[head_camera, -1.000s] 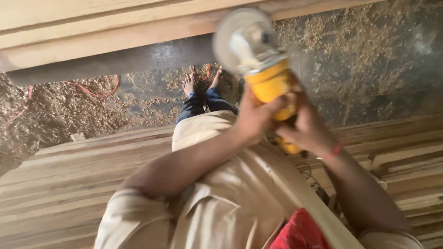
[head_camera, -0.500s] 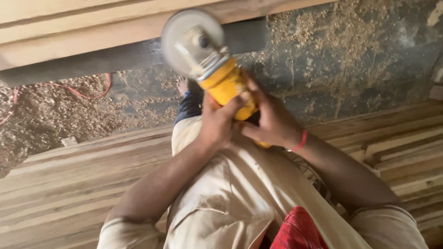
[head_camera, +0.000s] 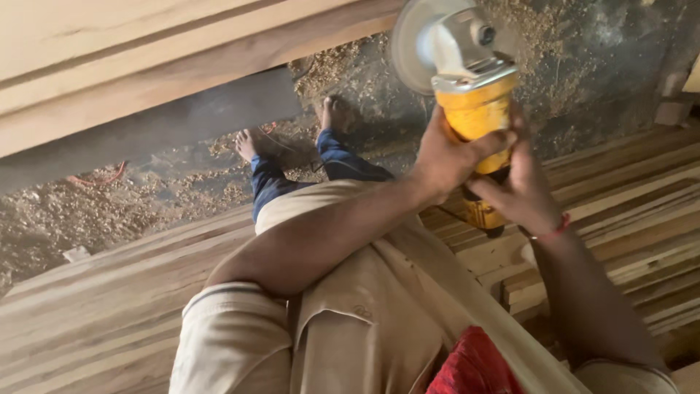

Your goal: The person uses a handheld angle grinder to smooth the surface of wooden planks. They repeatedly move the tool along the length of the wood, flip the planks to treat different sides, and inspect the finished edges.

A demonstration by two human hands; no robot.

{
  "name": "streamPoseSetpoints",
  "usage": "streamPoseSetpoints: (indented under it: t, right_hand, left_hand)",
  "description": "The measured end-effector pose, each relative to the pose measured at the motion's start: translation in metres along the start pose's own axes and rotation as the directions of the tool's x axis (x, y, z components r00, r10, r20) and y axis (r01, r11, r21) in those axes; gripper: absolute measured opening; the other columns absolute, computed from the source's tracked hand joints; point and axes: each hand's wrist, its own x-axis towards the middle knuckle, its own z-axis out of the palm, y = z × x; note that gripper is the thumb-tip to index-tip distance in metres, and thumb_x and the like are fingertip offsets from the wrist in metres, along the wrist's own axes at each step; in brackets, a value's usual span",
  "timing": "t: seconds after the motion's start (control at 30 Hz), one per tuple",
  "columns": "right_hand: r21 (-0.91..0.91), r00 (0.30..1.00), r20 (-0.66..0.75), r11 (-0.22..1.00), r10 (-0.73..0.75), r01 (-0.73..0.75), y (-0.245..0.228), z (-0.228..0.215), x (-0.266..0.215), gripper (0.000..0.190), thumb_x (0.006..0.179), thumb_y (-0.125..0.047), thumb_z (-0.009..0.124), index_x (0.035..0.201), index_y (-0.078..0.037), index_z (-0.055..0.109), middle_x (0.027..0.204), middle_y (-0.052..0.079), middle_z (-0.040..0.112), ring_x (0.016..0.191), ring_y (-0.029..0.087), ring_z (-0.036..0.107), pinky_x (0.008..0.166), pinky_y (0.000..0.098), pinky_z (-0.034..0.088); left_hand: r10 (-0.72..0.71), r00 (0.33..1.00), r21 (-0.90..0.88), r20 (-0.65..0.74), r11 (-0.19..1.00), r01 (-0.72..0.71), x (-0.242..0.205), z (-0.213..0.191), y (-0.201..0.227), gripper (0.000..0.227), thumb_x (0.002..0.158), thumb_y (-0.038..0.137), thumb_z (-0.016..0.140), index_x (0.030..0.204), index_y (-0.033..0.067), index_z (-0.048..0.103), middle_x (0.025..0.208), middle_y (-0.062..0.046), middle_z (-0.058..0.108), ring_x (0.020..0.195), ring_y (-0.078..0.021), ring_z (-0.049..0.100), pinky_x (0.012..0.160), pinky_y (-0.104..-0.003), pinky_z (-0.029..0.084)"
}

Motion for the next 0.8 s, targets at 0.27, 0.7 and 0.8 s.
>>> streamPoseSetpoints:
  t: [0.27,0.7,0.8]
  right_hand:
    - [0.284,0.967,-0.180,0.951,0.182,-0.126,0.035,-0.057,-0.024,0.096,0.094,0.004,0.072,0.168,-0.004,0.012,0.159,0.013,0.041,0.144,0.023,0.045,0.124,0.0383,0.045]
    - [-0.011,0.994,-0.030,0.994,-0.105,0.104,-0.010,0.010,0.000,0.101,0.084,-0.002,0.074,0.166,-0.008,0.015,0.161,0.018,0.036,0.154,0.033,0.042,0.130,0.0469,0.042]
    - [-0.060,0.979,-0.011,0.978,-0.203,0.202,-0.022,0.047,0.010,0.102,0.085,-0.010,0.078,0.164,-0.007,0.014,0.160,0.017,0.034,0.152,0.030,0.042,0.127,0.0471,0.044]
  left_hand:
    - [-0.098,0.994,0.315,0.055,0.946,0.076,0.065,0.070,-0.008,0.083,0.076,0.023,0.085,0.139,0.0012,0.035,0.125,-0.017,0.065,0.112,-0.0274,0.070,0.097,-0.037,0.059]
    - [0.074,0.997,-0.048,-0.033,0.996,-0.075,-0.009,-0.002,-0.015,0.075,0.082,0.004,0.079,0.141,0.0029,0.033,0.125,-0.015,0.060,0.115,-0.0274,0.066,0.099,-0.043,0.060]
    - [0.243,0.970,-0.173,-0.006,0.955,-0.241,-0.045,-0.036,-0.008,0.068,0.090,-0.005,0.074,0.146,0.0018,0.035,0.128,-0.015,0.061,0.117,-0.0264,0.065,0.103,-0.043,0.058]
